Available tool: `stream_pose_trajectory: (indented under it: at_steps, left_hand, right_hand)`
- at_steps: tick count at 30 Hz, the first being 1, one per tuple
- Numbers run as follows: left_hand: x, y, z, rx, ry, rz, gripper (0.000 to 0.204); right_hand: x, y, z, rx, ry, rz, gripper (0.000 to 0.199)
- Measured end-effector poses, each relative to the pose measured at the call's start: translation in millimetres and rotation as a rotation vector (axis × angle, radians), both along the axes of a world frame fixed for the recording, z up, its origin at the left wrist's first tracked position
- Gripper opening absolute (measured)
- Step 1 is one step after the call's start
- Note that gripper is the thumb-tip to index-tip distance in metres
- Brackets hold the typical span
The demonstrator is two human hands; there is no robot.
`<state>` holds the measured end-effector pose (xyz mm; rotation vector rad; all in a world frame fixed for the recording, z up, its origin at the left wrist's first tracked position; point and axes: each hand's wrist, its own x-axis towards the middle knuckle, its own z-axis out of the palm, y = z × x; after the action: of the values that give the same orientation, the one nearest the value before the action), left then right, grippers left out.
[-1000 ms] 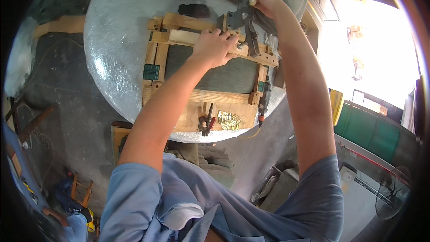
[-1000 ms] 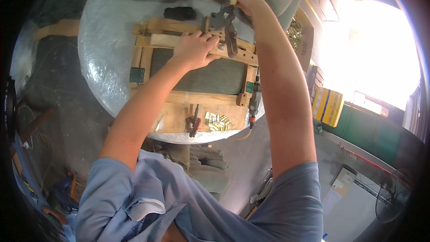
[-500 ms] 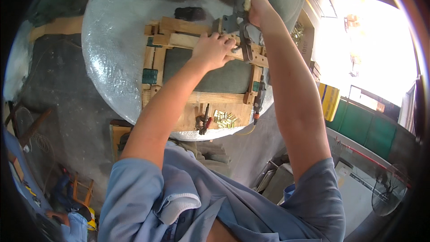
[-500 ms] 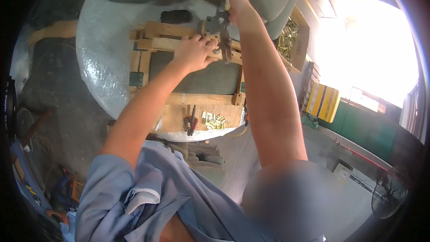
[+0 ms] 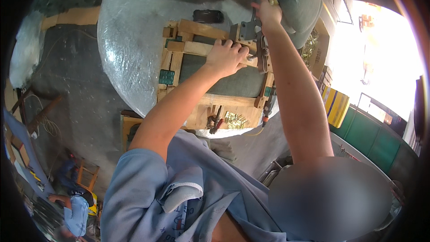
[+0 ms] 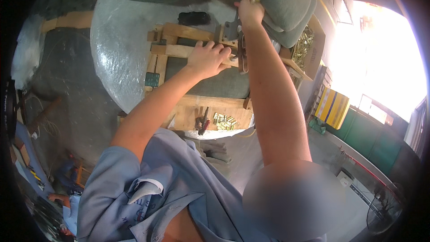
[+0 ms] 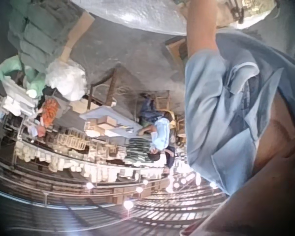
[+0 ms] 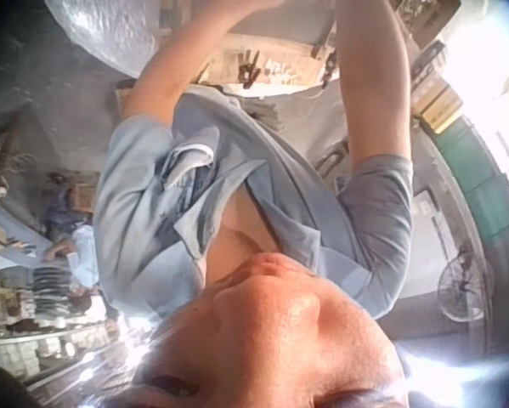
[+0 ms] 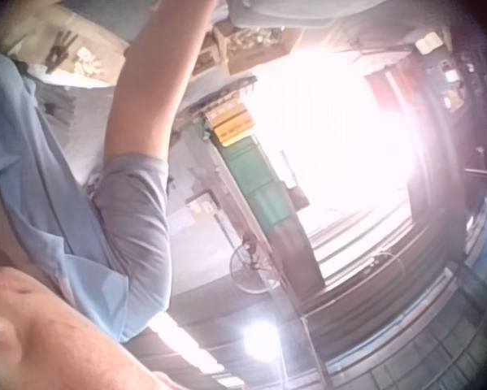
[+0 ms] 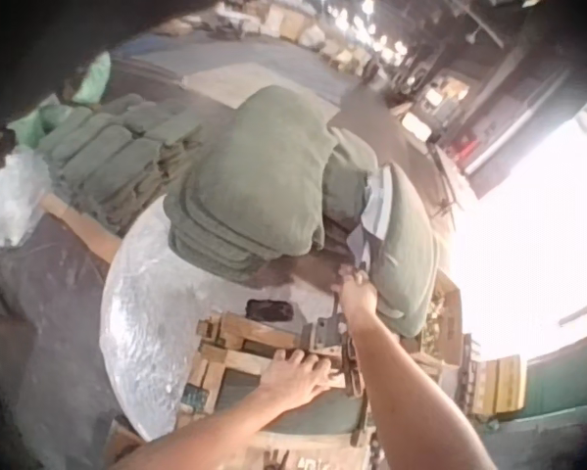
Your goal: The person assembles a chair by placing a green cushion onto a wooden frame, securing it with a pneumatic drill and fasteners, and adjusting the frame. The person repeats this process for multiple cushions, stacking the finished units on the table.
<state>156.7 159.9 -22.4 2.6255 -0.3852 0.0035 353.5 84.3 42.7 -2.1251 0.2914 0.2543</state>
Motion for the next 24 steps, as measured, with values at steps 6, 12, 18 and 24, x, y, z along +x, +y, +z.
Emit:
stream_pose_trajectory:
  at_steps: [6,12,18,24]
  left_hand:
    - [0.9,1.7,0.2,-0.007,-0.036,0.04,0.051]
    - [3.6,-2.6,-7.1,-0.01,-0.086,0.007,0.053]
    - [1.0,-0.1,-14.9,0.027,-0.148,0.068,0.053]
    - [1.2,-6.8,-7.3,0.062,-0.073,0.05,0.062]
  right_hand:
    - [6.3,4.6,0.6,0.035,0.105,-0.028,0.065]
    - [25.4,-31.3,-6.7,0.442,0.251,0.05,0.056]
    - [25.1,-24.5,13.1,0.306,0.413,0.164,0.047]
    - [30.9,-20.3,-13.1,0.124,0.194,0.07,0.025]
